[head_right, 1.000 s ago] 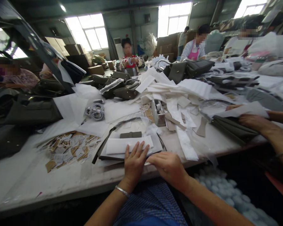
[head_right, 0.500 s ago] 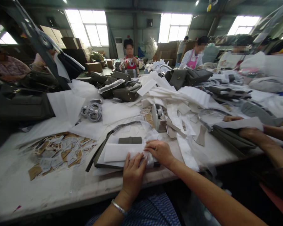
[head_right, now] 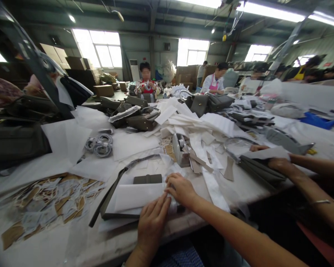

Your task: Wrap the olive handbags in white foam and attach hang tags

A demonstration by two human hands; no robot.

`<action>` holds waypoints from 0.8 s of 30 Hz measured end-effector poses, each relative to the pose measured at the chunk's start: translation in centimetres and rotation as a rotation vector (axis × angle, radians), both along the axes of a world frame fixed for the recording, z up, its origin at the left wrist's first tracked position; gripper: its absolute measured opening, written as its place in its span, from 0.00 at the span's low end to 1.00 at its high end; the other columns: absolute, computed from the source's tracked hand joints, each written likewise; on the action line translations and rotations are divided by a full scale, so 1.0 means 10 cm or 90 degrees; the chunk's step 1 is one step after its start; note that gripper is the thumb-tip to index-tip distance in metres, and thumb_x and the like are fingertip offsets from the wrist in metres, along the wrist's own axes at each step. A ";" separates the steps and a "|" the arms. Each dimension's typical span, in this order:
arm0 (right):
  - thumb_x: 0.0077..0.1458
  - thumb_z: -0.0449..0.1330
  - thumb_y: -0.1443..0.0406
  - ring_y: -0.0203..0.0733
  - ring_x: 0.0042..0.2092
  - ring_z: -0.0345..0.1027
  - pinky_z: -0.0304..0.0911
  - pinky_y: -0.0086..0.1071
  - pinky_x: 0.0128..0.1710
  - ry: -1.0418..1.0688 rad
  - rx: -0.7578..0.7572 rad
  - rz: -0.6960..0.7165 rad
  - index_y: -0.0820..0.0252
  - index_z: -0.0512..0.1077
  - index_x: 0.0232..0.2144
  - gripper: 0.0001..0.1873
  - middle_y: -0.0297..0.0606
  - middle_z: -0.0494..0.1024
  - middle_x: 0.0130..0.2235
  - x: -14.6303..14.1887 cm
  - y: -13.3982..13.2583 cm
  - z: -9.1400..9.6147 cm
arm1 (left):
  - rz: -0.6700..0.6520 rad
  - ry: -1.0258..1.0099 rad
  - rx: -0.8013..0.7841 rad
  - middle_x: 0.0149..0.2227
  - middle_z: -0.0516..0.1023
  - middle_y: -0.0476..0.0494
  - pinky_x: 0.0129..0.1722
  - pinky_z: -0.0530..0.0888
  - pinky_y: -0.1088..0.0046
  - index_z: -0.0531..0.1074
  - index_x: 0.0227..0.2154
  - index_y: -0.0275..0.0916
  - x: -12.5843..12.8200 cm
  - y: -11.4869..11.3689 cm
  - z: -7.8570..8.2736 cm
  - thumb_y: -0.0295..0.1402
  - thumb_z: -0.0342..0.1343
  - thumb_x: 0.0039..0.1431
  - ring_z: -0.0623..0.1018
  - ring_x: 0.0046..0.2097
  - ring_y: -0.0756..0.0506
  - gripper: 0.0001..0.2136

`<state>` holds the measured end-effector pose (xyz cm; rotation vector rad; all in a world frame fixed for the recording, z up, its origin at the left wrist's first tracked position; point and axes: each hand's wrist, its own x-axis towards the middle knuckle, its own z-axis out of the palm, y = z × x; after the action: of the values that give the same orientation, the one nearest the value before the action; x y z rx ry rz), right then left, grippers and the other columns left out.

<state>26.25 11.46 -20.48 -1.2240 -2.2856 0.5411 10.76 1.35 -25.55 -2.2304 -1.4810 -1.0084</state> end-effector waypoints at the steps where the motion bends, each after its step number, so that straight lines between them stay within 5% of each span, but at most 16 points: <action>1: 0.53 0.66 0.71 0.47 0.47 0.69 0.65 0.39 0.48 0.003 -0.004 -0.006 0.58 0.73 0.28 0.06 0.38 0.78 0.43 0.00 -0.01 0.00 | 0.001 0.001 -0.003 0.56 0.77 0.49 0.47 0.69 0.64 0.70 0.56 0.43 0.00 0.01 0.00 0.26 0.47 0.69 0.76 0.49 0.45 0.16; 7: 0.56 0.64 0.66 0.40 0.41 0.73 0.66 0.31 0.46 0.029 -0.021 0.073 0.55 0.77 0.30 0.03 0.34 0.80 0.36 0.17 0.20 0.22 | 0.036 0.006 -0.013 0.52 0.80 0.49 0.44 0.70 0.64 0.73 0.54 0.43 0.02 0.04 -0.03 0.24 0.54 0.64 0.76 0.45 0.44 0.17; 12: 0.63 0.58 0.61 0.45 0.51 0.72 0.63 0.36 0.55 0.172 -0.035 -0.205 0.56 0.77 0.41 0.10 0.40 0.80 0.47 0.50 0.85 0.58 | 0.036 -0.010 -0.017 0.53 0.79 0.49 0.43 0.70 0.64 0.73 0.53 0.45 0.03 0.05 -0.05 0.24 0.55 0.63 0.76 0.45 0.43 0.17; 18: 0.64 0.60 0.59 0.41 0.39 0.74 0.72 0.38 0.42 0.204 -0.285 -0.324 0.63 0.74 0.42 0.12 0.40 0.79 0.40 0.60 1.60 0.58 | 0.036 -0.041 0.012 0.52 0.80 0.52 0.42 0.70 0.64 0.75 0.51 0.45 0.04 0.07 -0.08 0.24 0.54 0.62 0.76 0.44 0.44 0.17; 24: 0.64 0.60 0.59 0.43 0.44 0.73 0.73 0.41 0.42 0.297 -0.456 -0.313 0.62 0.70 0.51 0.17 0.42 0.75 0.49 0.49 1.79 0.63 | 0.036 -0.026 0.004 0.53 0.79 0.50 0.43 0.71 0.65 0.73 0.53 0.45 0.03 0.08 -0.16 0.24 0.57 0.60 0.76 0.47 0.43 0.19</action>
<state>31.19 29.40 -14.18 -1.6805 -1.3540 1.3443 11.10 2.13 -27.17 -2.1628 -1.5465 -1.0455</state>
